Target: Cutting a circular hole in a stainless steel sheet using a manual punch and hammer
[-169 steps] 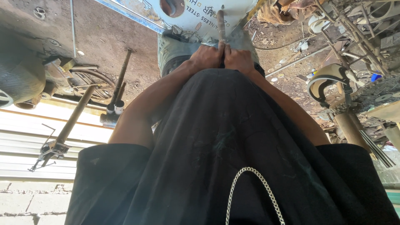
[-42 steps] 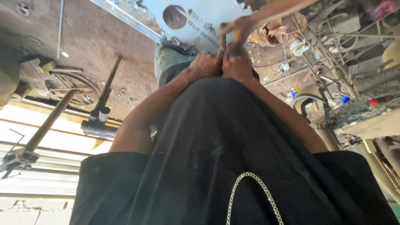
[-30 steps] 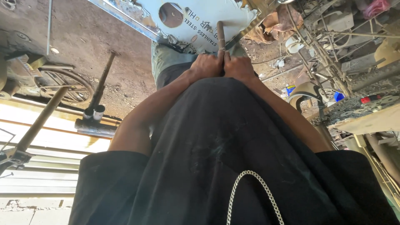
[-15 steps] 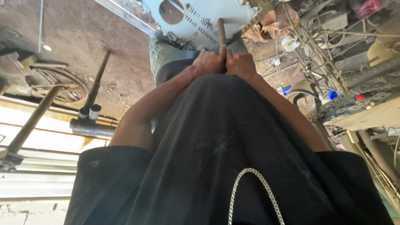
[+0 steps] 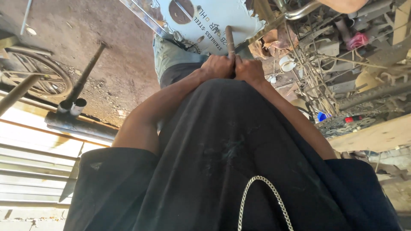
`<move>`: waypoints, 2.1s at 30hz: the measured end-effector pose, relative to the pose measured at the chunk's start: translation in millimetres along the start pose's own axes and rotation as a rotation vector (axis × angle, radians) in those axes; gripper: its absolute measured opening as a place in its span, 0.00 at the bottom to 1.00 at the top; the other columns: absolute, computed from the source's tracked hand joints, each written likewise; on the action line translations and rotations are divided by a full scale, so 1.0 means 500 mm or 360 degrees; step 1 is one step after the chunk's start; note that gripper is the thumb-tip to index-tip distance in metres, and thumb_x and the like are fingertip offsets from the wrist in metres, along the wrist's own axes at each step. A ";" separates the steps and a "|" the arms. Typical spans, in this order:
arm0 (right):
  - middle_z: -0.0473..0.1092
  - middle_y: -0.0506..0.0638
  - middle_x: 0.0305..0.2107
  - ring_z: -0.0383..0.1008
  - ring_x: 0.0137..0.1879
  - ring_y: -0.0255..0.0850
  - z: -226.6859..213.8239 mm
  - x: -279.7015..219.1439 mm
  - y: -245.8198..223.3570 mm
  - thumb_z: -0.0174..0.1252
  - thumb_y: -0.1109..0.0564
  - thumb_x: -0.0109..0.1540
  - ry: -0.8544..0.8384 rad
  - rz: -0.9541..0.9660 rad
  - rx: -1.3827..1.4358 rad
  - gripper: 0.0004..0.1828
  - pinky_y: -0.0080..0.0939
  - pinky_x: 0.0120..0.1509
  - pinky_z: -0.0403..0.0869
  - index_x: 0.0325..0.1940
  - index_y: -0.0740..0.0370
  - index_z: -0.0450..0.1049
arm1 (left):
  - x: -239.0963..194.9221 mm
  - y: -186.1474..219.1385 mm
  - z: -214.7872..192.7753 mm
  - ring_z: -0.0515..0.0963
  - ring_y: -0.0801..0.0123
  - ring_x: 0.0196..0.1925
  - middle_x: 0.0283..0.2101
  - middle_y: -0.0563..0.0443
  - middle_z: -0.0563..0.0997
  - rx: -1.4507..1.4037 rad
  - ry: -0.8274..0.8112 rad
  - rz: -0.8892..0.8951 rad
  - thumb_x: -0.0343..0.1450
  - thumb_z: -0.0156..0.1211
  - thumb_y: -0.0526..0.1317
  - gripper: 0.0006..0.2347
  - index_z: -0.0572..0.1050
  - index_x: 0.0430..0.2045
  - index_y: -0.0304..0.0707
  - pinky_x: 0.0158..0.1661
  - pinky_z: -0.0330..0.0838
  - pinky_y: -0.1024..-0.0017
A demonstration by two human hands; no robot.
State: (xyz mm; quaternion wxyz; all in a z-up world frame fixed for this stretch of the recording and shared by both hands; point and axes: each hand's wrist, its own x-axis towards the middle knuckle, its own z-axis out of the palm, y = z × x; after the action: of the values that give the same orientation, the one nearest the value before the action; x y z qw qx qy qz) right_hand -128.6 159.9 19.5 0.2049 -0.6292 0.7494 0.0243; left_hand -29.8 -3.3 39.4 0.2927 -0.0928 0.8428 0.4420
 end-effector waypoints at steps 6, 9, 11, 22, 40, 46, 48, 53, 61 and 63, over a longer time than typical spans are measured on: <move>0.68 0.43 0.11 0.75 0.17 0.41 -0.022 0.006 0.001 0.59 0.42 0.53 0.0016 -0.0036 0.0044 0.24 0.45 0.22 0.74 0.48 0.57 0.77 | 0.002 -0.002 0.020 0.87 0.46 0.29 0.25 0.41 0.84 -0.0006 0.0054 -0.0036 0.75 0.49 0.43 0.16 0.74 0.46 0.24 0.30 0.81 0.50; 0.68 0.41 0.11 0.74 0.16 0.40 -0.007 -0.003 0.006 0.57 0.42 0.54 -0.0010 -0.0029 0.0049 0.23 0.45 0.21 0.74 0.48 0.57 0.77 | 0.006 0.000 0.040 0.87 0.50 0.26 0.22 0.42 0.83 0.0037 0.0106 -0.0041 0.75 0.49 0.43 0.14 0.73 0.44 0.26 0.28 0.79 0.50; 0.68 0.39 0.11 0.74 0.16 0.39 -0.008 0.002 0.011 0.57 0.43 0.53 0.0001 -0.0039 0.0019 0.23 0.43 0.21 0.74 0.47 0.55 0.78 | 0.008 0.005 0.037 0.87 0.48 0.26 0.22 0.40 0.83 0.0050 0.0115 -0.0048 0.74 0.49 0.42 0.15 0.72 0.46 0.24 0.28 0.79 0.48; 0.62 0.33 0.09 0.66 0.12 0.27 0.030 -0.005 0.026 0.60 0.36 0.55 -0.0031 -0.0125 -0.0039 0.25 0.29 0.17 0.63 0.47 0.54 0.79 | 0.016 -0.008 0.089 0.86 0.46 0.26 0.24 0.39 0.84 0.0151 0.0186 -0.0087 0.72 0.51 0.43 0.21 0.68 0.54 0.23 0.28 0.78 0.44; 0.55 0.31 0.08 0.59 0.10 0.24 0.047 -0.014 0.022 0.59 0.36 0.58 0.0000 -0.0073 0.0009 0.25 0.28 0.15 0.58 0.46 0.57 0.79 | 0.008 -0.010 0.065 0.86 0.46 0.26 0.26 0.37 0.84 0.0102 0.0059 -0.0005 0.74 0.53 0.44 0.23 0.65 0.55 0.18 0.27 0.78 0.45; 0.56 0.32 0.09 0.59 0.11 0.25 -0.003 0.006 0.015 0.58 0.44 0.57 0.0013 -0.0043 0.0035 0.20 0.28 0.16 0.58 0.46 0.57 0.80 | 0.020 -0.014 0.085 0.85 0.42 0.24 0.21 0.37 0.82 0.0104 0.0142 -0.0007 0.73 0.52 0.45 0.24 0.64 0.55 0.17 0.25 0.76 0.41; 0.57 0.32 0.10 0.61 0.12 0.24 -0.001 0.005 0.009 0.57 0.47 0.57 0.0065 -0.0029 0.0010 0.17 0.28 0.17 0.59 0.44 0.56 0.80 | 0.009 -0.005 0.067 0.85 0.45 0.23 0.21 0.39 0.82 0.0136 0.0203 -0.0056 0.73 0.53 0.45 0.22 0.67 0.53 0.21 0.24 0.78 0.46; 0.58 0.34 0.09 0.67 0.13 0.29 -0.025 0.010 0.004 0.56 0.46 0.53 0.0095 0.0033 -0.0051 0.13 0.32 0.19 0.67 0.39 0.50 0.75 | 0.013 -0.012 0.087 0.86 0.47 0.24 0.21 0.39 0.83 0.0169 0.0194 -0.0030 0.74 0.49 0.46 0.22 0.66 0.54 0.22 0.27 0.78 0.45; 0.60 0.37 0.09 0.68 0.12 0.36 -0.034 0.013 -0.004 0.56 0.48 0.57 0.0117 0.0035 -0.0037 0.08 0.38 0.18 0.69 0.34 0.51 0.73 | 0.005 -0.009 0.071 0.86 0.45 0.26 0.23 0.40 0.83 0.0070 0.0149 -0.0020 0.75 0.47 0.48 0.24 0.64 0.57 0.21 0.29 0.79 0.42; 0.59 0.33 0.08 0.67 0.13 0.29 -0.004 -0.003 0.003 0.57 0.42 0.56 0.0124 0.0001 -0.0059 0.15 0.31 0.19 0.67 0.41 0.49 0.76 | 0.020 -0.029 0.119 0.85 0.41 0.24 0.21 0.36 0.82 0.0129 0.0109 0.0010 0.74 0.50 0.46 0.25 0.64 0.56 0.17 0.25 0.75 0.37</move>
State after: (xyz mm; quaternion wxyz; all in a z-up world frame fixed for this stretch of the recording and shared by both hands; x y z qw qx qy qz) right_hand -130.3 160.7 21.7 0.1637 -0.6332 0.7563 0.0138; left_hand -7.3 36.6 -2.2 0.2658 -0.0934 0.8699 0.4049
